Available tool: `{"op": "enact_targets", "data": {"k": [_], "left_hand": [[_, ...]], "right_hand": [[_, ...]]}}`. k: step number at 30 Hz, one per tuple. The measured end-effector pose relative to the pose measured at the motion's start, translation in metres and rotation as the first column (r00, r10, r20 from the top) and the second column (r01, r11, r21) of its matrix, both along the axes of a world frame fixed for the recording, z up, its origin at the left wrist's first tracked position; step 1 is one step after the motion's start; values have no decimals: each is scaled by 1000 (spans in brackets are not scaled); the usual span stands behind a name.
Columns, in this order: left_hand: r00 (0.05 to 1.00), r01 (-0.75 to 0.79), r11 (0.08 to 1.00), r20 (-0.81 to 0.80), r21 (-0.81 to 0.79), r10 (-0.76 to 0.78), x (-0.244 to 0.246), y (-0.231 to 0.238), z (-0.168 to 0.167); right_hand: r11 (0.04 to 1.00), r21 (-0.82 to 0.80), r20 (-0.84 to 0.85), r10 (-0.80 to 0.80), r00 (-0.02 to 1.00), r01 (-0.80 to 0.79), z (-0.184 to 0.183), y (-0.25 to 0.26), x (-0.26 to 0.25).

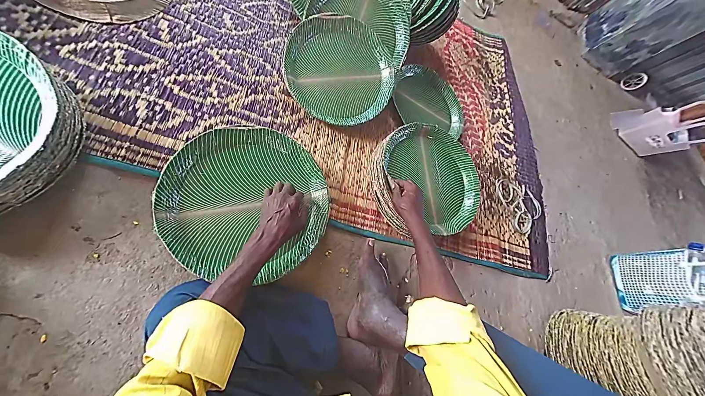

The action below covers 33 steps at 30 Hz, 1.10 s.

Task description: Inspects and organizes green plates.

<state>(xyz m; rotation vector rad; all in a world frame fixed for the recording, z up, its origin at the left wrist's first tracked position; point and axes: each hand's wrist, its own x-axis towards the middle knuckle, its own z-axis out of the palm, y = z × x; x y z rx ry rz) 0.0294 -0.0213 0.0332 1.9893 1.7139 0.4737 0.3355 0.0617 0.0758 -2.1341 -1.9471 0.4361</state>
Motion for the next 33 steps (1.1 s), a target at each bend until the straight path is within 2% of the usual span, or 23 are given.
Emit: {"op": "enact_targets", "data": {"k": [4, 6, 8, 10, 12, 14, 15, 16, 17, 19, 20, 21, 22, 24, 26, 28, 30, 33], "left_hand": [[996, 25, 1000, 89, 17, -26, 6, -3, 4], [990, 27, 987, 136, 157, -49, 10, -5, 6], [970, -33, 892, 229, 451, -80, 14, -10, 2], [939, -122, 732, 316, 671, -133, 14, -14, 8], [919, -178, 598, 349, 782, -182, 10, -18, 21], [925, -193, 537, 334, 821, -180, 5, -24, 27], [931, -188, 563, 328, 805, -158, 1, -26, 25], [942, -164, 633, 311, 757, -128, -4, -27, 21], [955, -128, 729, 282, 673, -92, -8, -26, 16], [978, -82, 901, 207, 426, -9, -14, -21, 7], [988, -64, 962, 156, 267, 22, -16, -17, 6], [996, -50, 991, 85, 122, 40, -17, -11, 6], [999, -47, 998, 24, 37, 46, -16, -8, 4], [999, -45, 999, -25, 25, 45, -12, -8, 3], [998, -53, 998, -21, 21, 53, -11, -9, 8], [997, -64, 997, -51, -36, 62, -10, -12, 14], [993, -76, 993, -93, -93, 68, -12, -11, 22], [991, -101, 976, -101, -193, 83, -16, -11, 32]], "right_hand": [[995, 25, -69, -99, 993, 101, 12, 1, -3], [985, 165, -99, -43, 994, 59, 23, -5, -16], [929, 368, -110, 91, 990, -45, 33, -20, -34], [861, 470, -86, 267, 960, -197, 42, -42, -68], [794, 495, -90, 451, 888, -353, 34, -64, -111], [793, 356, -155, 572, 806, -494, 17, -92, -153], [803, 175, -238, 596, 767, -570, 14, -109, -171], [758, 36, -319, 626, 712, -651, 6, -121, -182], [670, 23, -300, 713, 634, -742, -6, -132, -187], [487, 234, -176, 872, 456, -841, -35, -143, -182], [432, 309, -137, 902, 410, -847, -42, -141, -176], [430, 286, -141, 903, 406, -856, -40, -134, -167], [470, 195, -171, 880, 442, -861, -29, -125, -155], [636, 101, -209, 766, 608, -765, -6, -98, -122], [833, 221, -193, 547, 814, -507, 4, -69, -83], [940, 263, -173, 268, 948, -217, 13, -50, -46], [977, 212, -186, 75, 980, -35, 12, -37, -19], [999, 35, -145, -2, 989, 7, -1, -18, -2]]}}
